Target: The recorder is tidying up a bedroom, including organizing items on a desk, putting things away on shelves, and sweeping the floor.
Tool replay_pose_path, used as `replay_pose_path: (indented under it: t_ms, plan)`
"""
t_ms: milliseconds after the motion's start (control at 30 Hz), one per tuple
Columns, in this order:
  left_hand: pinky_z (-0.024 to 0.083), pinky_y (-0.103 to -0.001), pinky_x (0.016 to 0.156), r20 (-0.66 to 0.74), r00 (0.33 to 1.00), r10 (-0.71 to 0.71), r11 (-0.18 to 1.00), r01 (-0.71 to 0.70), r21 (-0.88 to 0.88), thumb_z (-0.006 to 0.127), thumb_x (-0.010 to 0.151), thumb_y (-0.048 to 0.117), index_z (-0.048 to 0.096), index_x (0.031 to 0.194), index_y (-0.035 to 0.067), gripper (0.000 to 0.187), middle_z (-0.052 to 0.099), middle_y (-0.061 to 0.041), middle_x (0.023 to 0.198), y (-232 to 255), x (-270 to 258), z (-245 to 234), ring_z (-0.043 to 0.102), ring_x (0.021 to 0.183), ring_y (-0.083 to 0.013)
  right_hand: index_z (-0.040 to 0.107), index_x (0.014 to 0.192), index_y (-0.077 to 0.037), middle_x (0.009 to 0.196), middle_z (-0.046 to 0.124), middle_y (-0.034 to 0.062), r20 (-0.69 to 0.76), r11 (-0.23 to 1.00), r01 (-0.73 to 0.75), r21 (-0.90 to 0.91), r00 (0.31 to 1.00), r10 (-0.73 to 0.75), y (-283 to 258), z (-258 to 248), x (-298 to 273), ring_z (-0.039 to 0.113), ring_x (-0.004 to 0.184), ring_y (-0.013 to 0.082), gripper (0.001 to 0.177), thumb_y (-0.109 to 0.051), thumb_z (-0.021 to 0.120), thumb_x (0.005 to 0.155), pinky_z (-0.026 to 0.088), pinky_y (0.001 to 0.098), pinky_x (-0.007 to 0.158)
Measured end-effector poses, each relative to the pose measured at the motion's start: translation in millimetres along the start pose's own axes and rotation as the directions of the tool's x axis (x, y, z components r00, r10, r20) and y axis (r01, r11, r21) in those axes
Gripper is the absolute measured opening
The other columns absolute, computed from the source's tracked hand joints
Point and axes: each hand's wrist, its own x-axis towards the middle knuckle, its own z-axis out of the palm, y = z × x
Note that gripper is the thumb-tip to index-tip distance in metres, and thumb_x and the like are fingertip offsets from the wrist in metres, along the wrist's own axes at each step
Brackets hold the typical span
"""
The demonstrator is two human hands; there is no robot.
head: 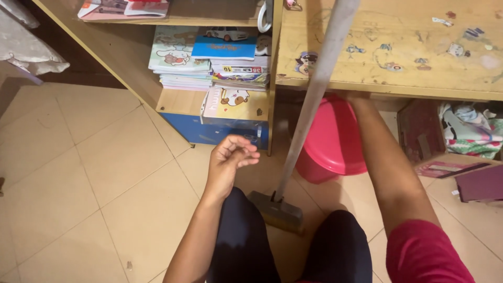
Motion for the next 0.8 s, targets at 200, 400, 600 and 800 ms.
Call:
replay_pose_path:
  t_ms: [200,400,600,800]
  plan:
    - [0.063,-0.037,0.085,0.022,0.999,0.039,0.999,-0.039,0.009,0.051,0.098,-0.007,0.063,0.11,0.002,0.019,0.07,-0.013,0.104,8,16,-1,0.073,0.095,-0.0238,0.053,0.143,-0.007,0.148,0.055,0.0131,-0.235,0.988,-0.033,0.153,0.97,0.069,31,12,-7,0.051,0.134,0.0267,0.045,-0.035,0.057,0.108,0.041,0.0375,0.113]
    - [0.063,-0.036,0.083,0.025,0.98,0.195,0.98,-0.196,0.029,0.055,0.097,-0.004,0.06,0.125,0.003,0.029,0.069,-0.012,0.115,48,79,-17,0.072,0.1,-0.0233,0.059,0.124,-0.003,0.123,0.061,0.0091,-0.457,0.917,0.039,0.396,0.875,0.16,-55,0,-91,0.056,0.11,0.0179,0.022,-0.013,0.071,0.108,0.046,0.0299,0.095]
    - [0.066,-0.034,0.082,-0.01,0.909,0.416,0.903,-0.411,0.126,0.057,0.102,0.008,0.048,0.144,0.006,0.044,0.064,-0.015,0.131,136,155,-29,0.072,0.098,-0.0202,0.06,0.105,-0.007,0.098,0.06,0.0048,-0.579,0.706,0.334,0.625,0.805,0.132,-308,-94,-184,0.056,0.076,0.0096,0.014,0.006,0.065,0.104,0.047,0.0264,0.063]
    - [0.058,-0.033,0.078,-0.086,0.777,0.624,0.739,-0.551,0.387,0.066,0.088,-0.003,0.054,0.125,-0.006,0.04,0.064,-0.019,0.114,176,240,-48,0.066,0.096,-0.0224,0.064,0.107,-0.001,0.109,0.065,0.0161,-0.338,0.808,0.575,0.129,0.791,-0.509,-453,-105,-109,0.066,0.1,0.0305,0.023,0.012,0.067,0.088,0.054,0.0373,0.084]
